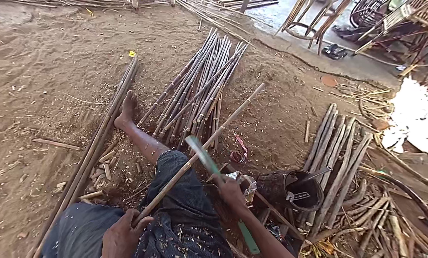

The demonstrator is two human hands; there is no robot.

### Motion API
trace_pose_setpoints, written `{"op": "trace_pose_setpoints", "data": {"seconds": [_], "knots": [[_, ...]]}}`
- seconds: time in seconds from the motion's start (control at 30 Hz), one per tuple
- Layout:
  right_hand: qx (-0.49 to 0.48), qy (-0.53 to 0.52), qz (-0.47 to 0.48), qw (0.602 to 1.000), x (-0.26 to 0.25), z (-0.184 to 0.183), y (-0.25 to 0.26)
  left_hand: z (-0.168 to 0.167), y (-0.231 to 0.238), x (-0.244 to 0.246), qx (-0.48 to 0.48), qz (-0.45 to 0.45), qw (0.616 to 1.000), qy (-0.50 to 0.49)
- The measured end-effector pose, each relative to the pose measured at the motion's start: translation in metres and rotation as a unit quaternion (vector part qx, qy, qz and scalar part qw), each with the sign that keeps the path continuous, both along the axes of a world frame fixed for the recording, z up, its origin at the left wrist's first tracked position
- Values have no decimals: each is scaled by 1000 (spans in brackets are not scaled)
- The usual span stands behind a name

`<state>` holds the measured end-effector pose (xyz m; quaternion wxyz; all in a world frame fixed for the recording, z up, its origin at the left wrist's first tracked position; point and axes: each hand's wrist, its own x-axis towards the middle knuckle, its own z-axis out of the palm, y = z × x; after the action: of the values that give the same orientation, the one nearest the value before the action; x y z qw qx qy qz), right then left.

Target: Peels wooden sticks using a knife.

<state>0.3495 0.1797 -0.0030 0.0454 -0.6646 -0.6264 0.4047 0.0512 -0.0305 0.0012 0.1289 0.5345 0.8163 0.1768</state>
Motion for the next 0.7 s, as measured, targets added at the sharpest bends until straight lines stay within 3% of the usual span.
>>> {"op": "trace_pose_setpoints", "data": {"seconds": [0.03, 0.07, 0.17, 0.2, 0.3, 0.33, 0.4, 0.47, 0.5, 0.6, 0.7], "knots": [[15, 0, -26, 1000, 1, -6, 1, 0, -1, 1, -2, 0, 1000, -4], [5, -6, 8, 1000, -1, -4, -5, 1, 0, 1, -9, -2, 1000, -16], [-53, -38, 207, 976, -13, 13, -39, 7, 1, -6, -36, 1, 998, -53], [-44, -32, 192, 980, -12, 15, -37, 8, 2, -6, -41, 1, 997, -62], [1, 14, -33, 999, 4, -7, -2, 6, 2, -3, -41, 2, 997, -62], [5, 16, -59, 998, 5, -12, 1, 6, 1, -1, -42, 4, 997, -63], [-43, 1, 66, 997, -4, 0, -16, 9, 2, -3, -46, 8, 997, -69], [-92, -34, 219, 971, -20, 22, -49, 11, -1, -4, -44, 5, 997, -68], [-96, -35, 243, 965, -24, 30, -58, 13, 1, -1, -45, 0, 997, -66], [-34, 53, 133, 989, -19, 30, -60, 34, 32, 25, -38, -16, 998, -38], [-12, 140, 18, 990, -19, 18, -58, 54, 91, 53, -69, -61, 996, -9]]}}
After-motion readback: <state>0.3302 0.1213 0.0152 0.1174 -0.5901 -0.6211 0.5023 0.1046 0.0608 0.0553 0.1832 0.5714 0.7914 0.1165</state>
